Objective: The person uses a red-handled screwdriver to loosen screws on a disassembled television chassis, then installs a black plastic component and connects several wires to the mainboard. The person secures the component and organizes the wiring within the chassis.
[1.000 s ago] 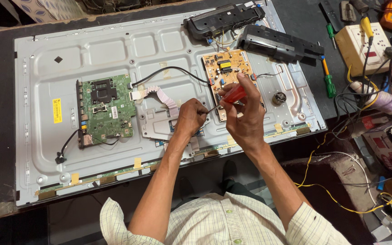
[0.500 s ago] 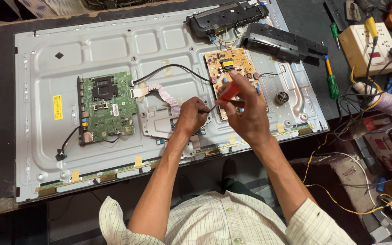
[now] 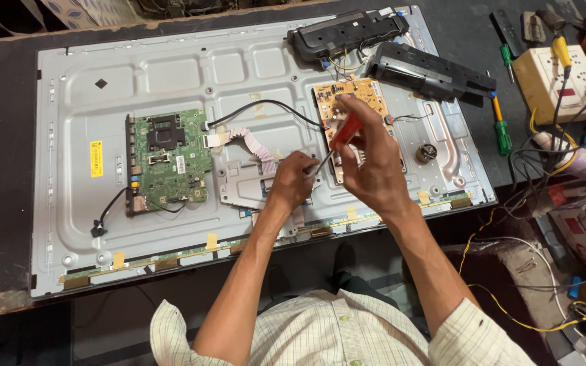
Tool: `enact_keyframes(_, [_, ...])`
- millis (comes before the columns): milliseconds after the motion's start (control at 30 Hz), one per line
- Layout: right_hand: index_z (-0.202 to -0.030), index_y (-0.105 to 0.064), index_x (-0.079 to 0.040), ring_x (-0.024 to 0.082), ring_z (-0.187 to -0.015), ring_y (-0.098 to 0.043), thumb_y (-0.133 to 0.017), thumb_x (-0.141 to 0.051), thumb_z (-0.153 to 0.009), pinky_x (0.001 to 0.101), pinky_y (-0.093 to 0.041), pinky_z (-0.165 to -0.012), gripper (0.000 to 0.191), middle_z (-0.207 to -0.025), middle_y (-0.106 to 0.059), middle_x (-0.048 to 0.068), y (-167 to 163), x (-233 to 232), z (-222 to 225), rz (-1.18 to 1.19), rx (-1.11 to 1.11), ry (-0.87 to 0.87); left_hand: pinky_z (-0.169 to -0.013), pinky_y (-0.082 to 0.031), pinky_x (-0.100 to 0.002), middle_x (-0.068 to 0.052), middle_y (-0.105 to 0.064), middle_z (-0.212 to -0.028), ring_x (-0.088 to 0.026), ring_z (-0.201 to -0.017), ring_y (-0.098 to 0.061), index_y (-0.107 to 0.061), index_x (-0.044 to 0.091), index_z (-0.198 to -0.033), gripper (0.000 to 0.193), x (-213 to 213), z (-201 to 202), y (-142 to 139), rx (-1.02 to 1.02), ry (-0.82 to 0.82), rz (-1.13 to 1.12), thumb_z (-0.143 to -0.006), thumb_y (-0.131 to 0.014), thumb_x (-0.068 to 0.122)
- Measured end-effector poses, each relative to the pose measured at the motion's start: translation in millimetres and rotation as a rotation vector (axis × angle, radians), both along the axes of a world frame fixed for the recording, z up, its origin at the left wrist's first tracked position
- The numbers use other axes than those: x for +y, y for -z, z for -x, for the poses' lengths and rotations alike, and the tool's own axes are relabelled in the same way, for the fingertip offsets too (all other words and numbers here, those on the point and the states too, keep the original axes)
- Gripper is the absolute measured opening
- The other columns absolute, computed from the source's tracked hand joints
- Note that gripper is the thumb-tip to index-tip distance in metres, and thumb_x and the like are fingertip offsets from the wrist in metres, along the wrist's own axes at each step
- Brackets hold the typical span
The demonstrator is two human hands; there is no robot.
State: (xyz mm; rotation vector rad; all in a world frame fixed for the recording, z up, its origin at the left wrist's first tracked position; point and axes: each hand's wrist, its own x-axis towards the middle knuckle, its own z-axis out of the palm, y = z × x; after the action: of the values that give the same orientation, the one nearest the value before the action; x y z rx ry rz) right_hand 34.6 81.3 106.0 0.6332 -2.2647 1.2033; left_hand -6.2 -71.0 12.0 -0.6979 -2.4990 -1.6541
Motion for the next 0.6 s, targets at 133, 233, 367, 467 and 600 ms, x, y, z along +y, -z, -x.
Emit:
enact_keyframes(133, [-0.145, -0.046, -0.01, 0.027, -0.105, -0.072, -0.086, -0.005, -0.084, 0.0364, -0.063, -0.089, 0.073, -0.121, -0.066, 0.016, -7, -3, 2, -0.19, 0.124, 0.155, -0.077, -0.058, -0.036, -0.016, -0.068, -0.1, -0.03, -0.088, -0.068, -0.067, 0.0, -0.123, 0.053, -4, -4, 1, -0.031, 0.023, -0.072, -0.072, -0.061, -0.016])
enact_keyframes(233, [-0.146, -0.045, -0.006, 0.033, -0.112, -0.069, -0.075, 0.006, -0.085, 0.0398, -0.061, -0.095, 0.069, -0.128, -0.063, 0.02, -7, -6, 3, -0.165, 0.109, 0.101, -0.084, -0.057, -0.039, -0.017, -0.07, -0.104, -0.032, -0.094, -0.068, -0.064, 0.001, -0.13, 0.062, -8, -11, 4, -0.017, 0.021, -0.019, -0.071, -0.059, -0.018])
enact_keyframes(367, [-0.149, -0.047, -0.009, 0.027, -0.106, -0.073, -0.086, -0.008, -0.088, 0.0356, -0.063, -0.092, 0.073, -0.133, -0.064, 0.017, -4, -9, 6, -0.2, 0.064, 0.173, -0.093, -0.054, -0.042, -0.019, -0.069, -0.11, -0.035, -0.106, -0.068, -0.063, 0.008, -0.138, 0.064, -6, -20, 5, -0.075, -0.031, 0.042, -0.079, -0.059, -0.017])
enact_keyframes(467, [-0.153, -0.042, -0.007, 0.028, -0.114, -0.071, -0.073, 0.0, -0.095, 0.036, -0.064, -0.096, 0.066, -0.147, -0.059, 0.02, -3, -9, 9, -0.124, 0.016, 0.063, -0.096, -0.052, -0.042, -0.018, -0.068, -0.114, -0.035, -0.111, -0.066, -0.059, 0.011, -0.141, 0.065, -8, -21, 4, -0.143, -0.029, 0.065, -0.081, -0.064, -0.013])
enact_keyframes(600, [-0.146, -0.051, -0.011, 0.024, -0.098, -0.076, -0.089, -0.01, -0.085, 0.039, -0.063, -0.086, 0.072, -0.124, -0.071, 0.012, -4, -12, 10, -0.219, -0.063, 0.248, -0.097, -0.052, -0.041, -0.017, -0.067, -0.117, -0.033, -0.113, -0.066, -0.055, 0.014, -0.145, 0.066, -9, -20, 6, -0.237, -0.036, 0.136, -0.084, -0.068, -0.008])
